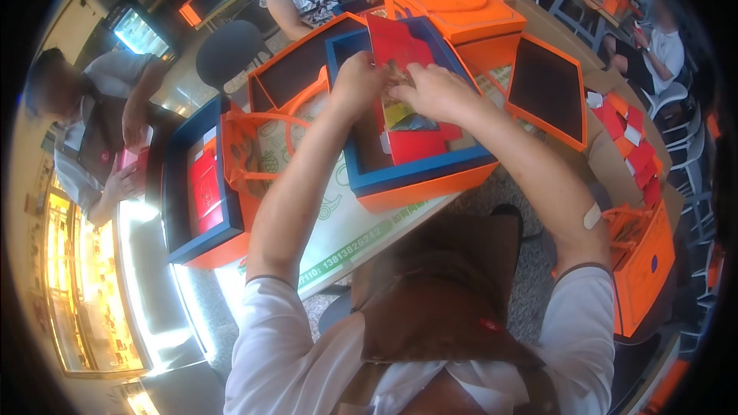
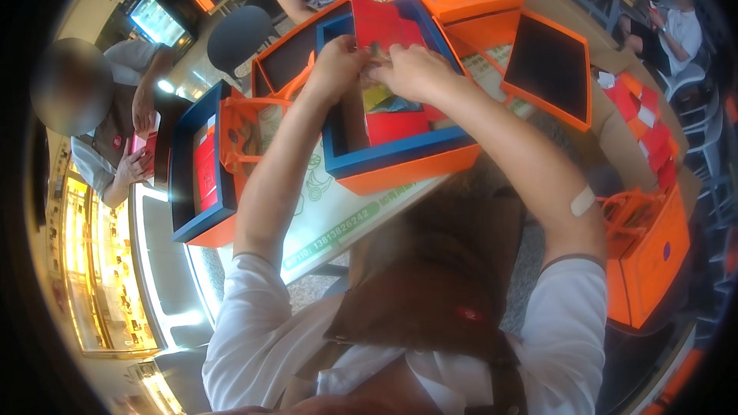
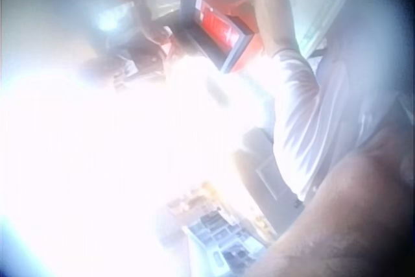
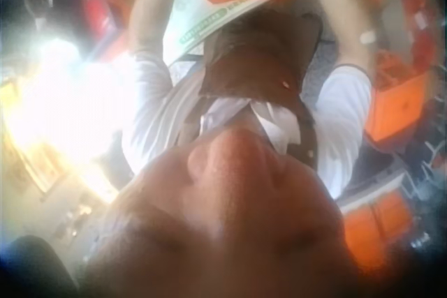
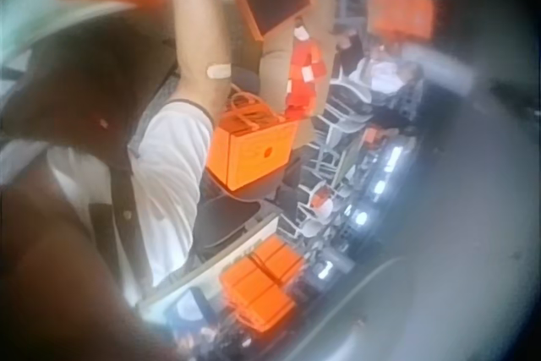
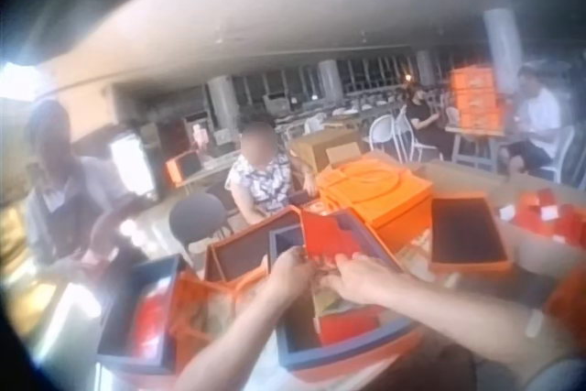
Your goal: The person assembles small red boxes by folding flaps and tucking them into slots. The person then places the assembled red boxes into larger orange boxes on the table.
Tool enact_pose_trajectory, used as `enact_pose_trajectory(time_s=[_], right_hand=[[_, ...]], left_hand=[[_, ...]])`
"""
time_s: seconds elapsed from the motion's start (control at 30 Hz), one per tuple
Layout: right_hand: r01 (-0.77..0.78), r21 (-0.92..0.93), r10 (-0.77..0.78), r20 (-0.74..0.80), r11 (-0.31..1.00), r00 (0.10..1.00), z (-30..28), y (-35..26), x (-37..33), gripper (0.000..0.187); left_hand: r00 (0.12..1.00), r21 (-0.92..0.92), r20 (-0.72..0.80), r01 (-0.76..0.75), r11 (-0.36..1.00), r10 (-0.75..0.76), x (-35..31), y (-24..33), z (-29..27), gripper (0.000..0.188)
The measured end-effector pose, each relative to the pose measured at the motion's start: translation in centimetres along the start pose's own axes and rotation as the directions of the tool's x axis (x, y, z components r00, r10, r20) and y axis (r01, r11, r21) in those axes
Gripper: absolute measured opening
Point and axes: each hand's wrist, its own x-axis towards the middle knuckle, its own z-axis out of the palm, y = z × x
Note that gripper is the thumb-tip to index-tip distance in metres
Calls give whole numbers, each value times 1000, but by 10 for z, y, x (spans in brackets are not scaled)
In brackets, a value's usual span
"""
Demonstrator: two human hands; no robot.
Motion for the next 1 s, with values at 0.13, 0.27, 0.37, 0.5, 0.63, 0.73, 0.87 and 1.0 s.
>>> enact_pose_trajectory(time_s=[0.13,0.27,0.37,0.5,0.63,0.73,0.87,1.0], right_hand=[[210,3,-196,-351,978,916,6,22,1,61],[370,199,-165,-640,907,750,-1,38,-2,53],[357,296,-109,-615,886,781,-7,48,-5,46],[404,118,-246,-631,907,736,-7,39,-19,33],[440,-30,-329,-709,897,623,-5,38,-24,23],[387,-120,-352,-710,914,610,-9,26,-31,23],[418,-116,-354,-753,901,555,-19,23,-34,20],[467,297,-177,-657,833,733,-32,17,-43,21]], left_hand=[[970,-3,-207,-128,992,125,-12,8,-1,33],[967,-366,-235,-182,913,99,-39,14,-23,22],[972,-477,-221,-182,860,83,-46,12,-24,19],[953,-480,-267,-261,837,144,-50,8,-20,18],[941,-448,-297,-287,847,162,-51,12,-15,19],[932,-406,-311,-306,861,184,-57,16,-16,26],[957,-426,-270,-219,878,108,-66,30,-14,39],[947,-450,-240,-302,840,212,-71,33,-16,55]])
